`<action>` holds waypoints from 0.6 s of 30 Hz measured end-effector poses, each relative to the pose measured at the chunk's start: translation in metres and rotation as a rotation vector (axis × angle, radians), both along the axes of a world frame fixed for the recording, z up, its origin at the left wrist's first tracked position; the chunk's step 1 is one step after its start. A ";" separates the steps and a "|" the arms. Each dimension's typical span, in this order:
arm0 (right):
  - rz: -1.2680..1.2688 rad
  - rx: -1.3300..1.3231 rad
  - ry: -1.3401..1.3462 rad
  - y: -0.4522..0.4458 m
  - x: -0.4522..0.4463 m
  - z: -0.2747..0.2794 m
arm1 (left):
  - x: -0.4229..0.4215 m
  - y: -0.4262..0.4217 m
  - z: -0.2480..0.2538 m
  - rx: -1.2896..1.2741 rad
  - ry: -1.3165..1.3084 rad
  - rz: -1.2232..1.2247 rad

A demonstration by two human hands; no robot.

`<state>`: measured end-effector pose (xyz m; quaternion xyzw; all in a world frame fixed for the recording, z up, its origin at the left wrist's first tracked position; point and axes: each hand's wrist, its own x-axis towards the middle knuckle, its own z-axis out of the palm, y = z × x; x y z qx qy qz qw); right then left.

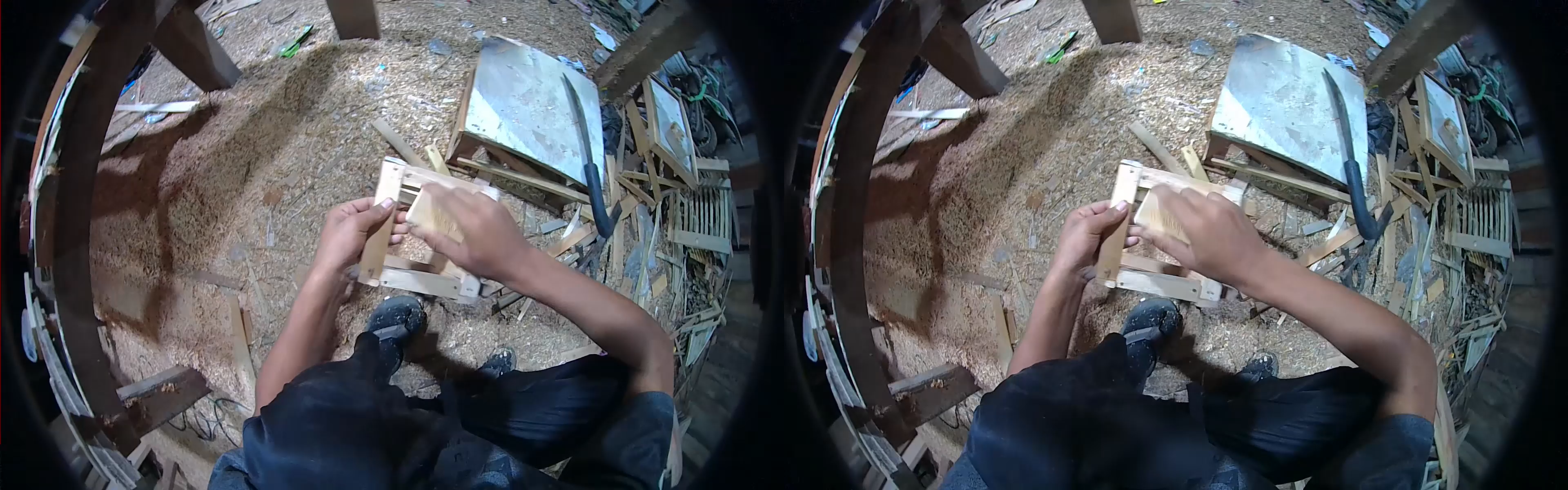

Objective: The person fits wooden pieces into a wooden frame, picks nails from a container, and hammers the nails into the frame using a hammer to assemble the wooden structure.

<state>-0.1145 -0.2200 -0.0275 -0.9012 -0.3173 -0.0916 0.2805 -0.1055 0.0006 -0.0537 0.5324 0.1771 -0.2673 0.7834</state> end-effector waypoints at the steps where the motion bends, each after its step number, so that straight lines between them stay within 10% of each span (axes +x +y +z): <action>1: -0.018 -0.005 -0.007 -0.003 0.003 0.014 | 0.003 0.002 0.010 -0.045 -0.041 -0.026; 7: -0.156 0.795 0.624 -0.030 0.017 0.092 | 0.031 0.002 0.081 0.259 -0.255 -0.243; 18: -0.313 1.174 0.017 -0.089 0.022 0.161 | 0.119 -0.109 0.274 0.842 -1.142 -0.783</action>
